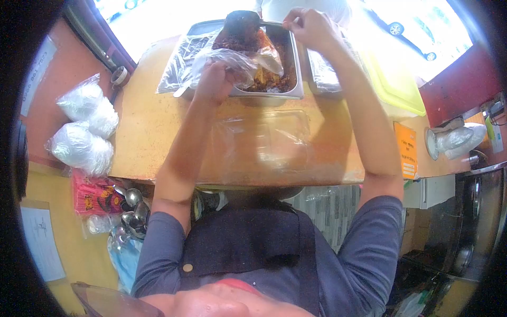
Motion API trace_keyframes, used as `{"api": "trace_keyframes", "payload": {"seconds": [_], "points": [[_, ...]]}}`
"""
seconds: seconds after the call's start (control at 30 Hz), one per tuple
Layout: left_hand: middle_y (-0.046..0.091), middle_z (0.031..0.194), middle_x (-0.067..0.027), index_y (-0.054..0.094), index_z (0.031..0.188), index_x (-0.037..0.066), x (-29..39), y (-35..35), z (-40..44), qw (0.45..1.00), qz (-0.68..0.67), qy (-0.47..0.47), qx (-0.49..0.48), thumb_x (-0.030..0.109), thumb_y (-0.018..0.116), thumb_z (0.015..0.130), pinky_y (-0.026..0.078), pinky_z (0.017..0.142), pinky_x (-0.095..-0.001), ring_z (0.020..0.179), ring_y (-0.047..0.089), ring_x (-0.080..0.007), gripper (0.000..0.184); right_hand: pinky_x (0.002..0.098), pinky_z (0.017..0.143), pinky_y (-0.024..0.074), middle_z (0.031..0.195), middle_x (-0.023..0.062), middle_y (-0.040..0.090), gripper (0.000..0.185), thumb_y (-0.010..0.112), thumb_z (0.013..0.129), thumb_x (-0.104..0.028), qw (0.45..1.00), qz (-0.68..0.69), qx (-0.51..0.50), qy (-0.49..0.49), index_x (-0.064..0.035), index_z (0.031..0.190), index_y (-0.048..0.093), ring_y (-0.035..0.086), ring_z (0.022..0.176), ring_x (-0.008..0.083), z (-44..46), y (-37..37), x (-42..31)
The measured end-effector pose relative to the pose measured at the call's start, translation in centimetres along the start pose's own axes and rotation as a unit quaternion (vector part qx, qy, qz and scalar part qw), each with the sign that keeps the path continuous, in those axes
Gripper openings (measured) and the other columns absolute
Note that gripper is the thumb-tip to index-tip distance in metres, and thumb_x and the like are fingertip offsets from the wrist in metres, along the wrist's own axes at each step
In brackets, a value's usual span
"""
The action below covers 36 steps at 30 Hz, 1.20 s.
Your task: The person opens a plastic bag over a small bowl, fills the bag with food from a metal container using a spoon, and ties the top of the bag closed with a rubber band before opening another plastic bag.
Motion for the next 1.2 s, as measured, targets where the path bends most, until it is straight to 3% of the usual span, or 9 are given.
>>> {"api": "trace_keyframes", "payload": {"seconds": [0.1, 0.4, 0.5, 0.53, 0.67, 0.77, 0.93, 1.03, 1.2], "points": [[0.045, 0.114, -0.0191, 0.023, 0.121, 0.002, -0.4, 0.6, -0.2, 1.000, 0.008, -0.007, 0.000, -0.007, 0.037, 0.085, 0.057, 0.073, -0.0399, 0.093, 0.060, -0.0274, 0.039, 0.0384, 0.064, 0.0507, 0.080, 0.0030, 0.063, 0.009, 0.058, 0.083, -0.024, 0.969, -0.194, 0.133, -0.073, -0.0172, 0.088, 0.061, 0.063, 0.078, 0.0244, -2.4, -2.1, -5.2], [0.046, 0.113, -0.0187, 0.023, 0.123, 0.003, -0.8, 0.5, -0.4, 0.998, 0.024, -0.022, 0.056, -0.005, 0.037, 0.085, 0.058, 0.069, -0.0413, 0.090, 0.061, -0.0294, 0.041, 0.0380, 0.060, 0.0510, 0.079, 0.0024, 0.062, 0.006, 0.057, 0.082, -0.023, 0.935, -0.231, 0.183, -0.194, -0.0181, 0.087, 0.059, 0.062, 0.076, 0.0249, -5.3, -2.3, -7.3], [0.047, 0.111, -0.0191, 0.024, 0.122, 0.003, -0.5, 0.1, -0.2, 0.997, 0.060, 0.009, 0.045, -0.005, 0.037, 0.084, 0.058, 0.067, -0.0405, 0.088, 0.062, -0.0291, 0.040, 0.0399, 0.062, 0.0502, 0.078, 0.0046, 0.064, 0.013, 0.055, 0.083, -0.028, 0.969, -0.174, 0.169, -0.036, -0.0164, 0.087, 0.059, 0.062, 0.076, 0.0267, -4.2, -4.2, -4.7], [0.047, 0.111, -0.0192, 0.025, 0.121, 0.003, -0.8, -0.5, 0.3, 0.995, 0.083, 0.038, 0.029, -0.005, 0.038, 0.084, 0.058, 0.066, -0.0400, 0.087, 0.062, -0.0288, 0.040, 0.0405, 0.067, 0.0497, 0.077, 0.0071, 0.065, 0.019, 0.054, 0.085, -0.032, 0.981, -0.148, 0.067, 0.104, -0.0167, 0.091, 0.062, 0.064, 0.077, 0.0276, -3.5, -3.9, -2.2], [0.049, 0.108, -0.0184, 0.027, 0.117, 0.003, -0.5, -3.4, 1.8, 0.981, 0.175, 0.080, 0.016, -0.005, 0.038, 0.083, 0.057, 0.063, -0.0369, 0.083, 0.062, -0.0260, 0.037, 0.0378, 0.068, 0.0485, 0.079, 0.0055, 0.067, 0.020, 0.053, 0.087, -0.030, 0.969, -0.180, -0.040, 0.165, -0.0173, 0.097, 0.064, 0.064, 0.072, 0.0224, -3.4, -1.9, 3.2], [0.050, 0.105, -0.0172, 0.028, 0.115, 0.003, 0.8, -2.6, 0.6, 0.995, 0.049, 0.063, 0.058, -0.006, 0.039, 0.082, 0.056, 0.060, -0.0337, 0.080, 0.061, -0.0236, 0.036, 0.0391, 0.069, 0.0496, 0.080, 0.0076, 0.066, 0.019, 0.051, 0.086, -0.024, 0.961, -0.215, -0.134, 0.107, -0.0151, 0.097, 0.064, 0.064, 0.075, 0.0237, -4.0, 3.3, 2.1], [0.049, 0.109, -0.0151, 0.028, 0.119, 0.004, 0.2, -2.8, 0.3, 0.970, 0.154, 0.182, 0.044, -0.008, 0.039, 0.080, 0.054, 0.068, -0.0342, 0.089, 0.059, -0.0223, 0.042, 0.0417, 0.072, 0.0496, 0.082, 0.0115, 0.065, 0.017, 0.056, 0.078, -0.015, 0.929, -0.280, -0.239, -0.046, -0.0122, 0.093, 0.064, 0.063, 0.084, 0.0281, -4.5, 8.3, -3.1], [0.046, 0.115, -0.0137, 0.029, 0.122, 0.004, 0.0, -2.4, -0.6, 0.971, 0.101, 0.201, 0.080, -0.010, 0.038, 0.078, 0.053, 0.074, -0.0348, 0.096, 0.057, -0.0231, 0.047, 0.0410, 0.071, 0.0493, 0.080, 0.0125, 0.064, 0.016, 0.058, 0.074, -0.012, 0.927, -0.214, -0.308, -0.032, -0.0090, 0.088, 0.064, 0.062, 0.082, 0.0295, -4.8, 7.6, -4.6], [0.059, 0.097, -0.0139, 0.058, 0.096, 0.000, 0.2, -4.0, 0.0, 0.918, 0.244, 0.293, 0.105, -0.004, 0.047, 0.075, 0.044, 0.072, -0.0309, 0.085, 0.054, -0.0245, 0.024, 0.0382, 0.072, 0.0494, 0.081, 0.0135, 0.065, 0.019, 0.061, 0.076, -0.018, 0.941, -0.074, -0.331, -0.012, -0.0078, 0.091, 0.066, 0.064, 0.078, 0.0272, -5.6, 10.3, -2.3]]}}
Point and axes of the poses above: each hand's wrist, its own z-axis towards the middle knuckle, its own y-axis out of the palm, x = y × z, the point moved 8 cm from there along z, towards the middle knuckle
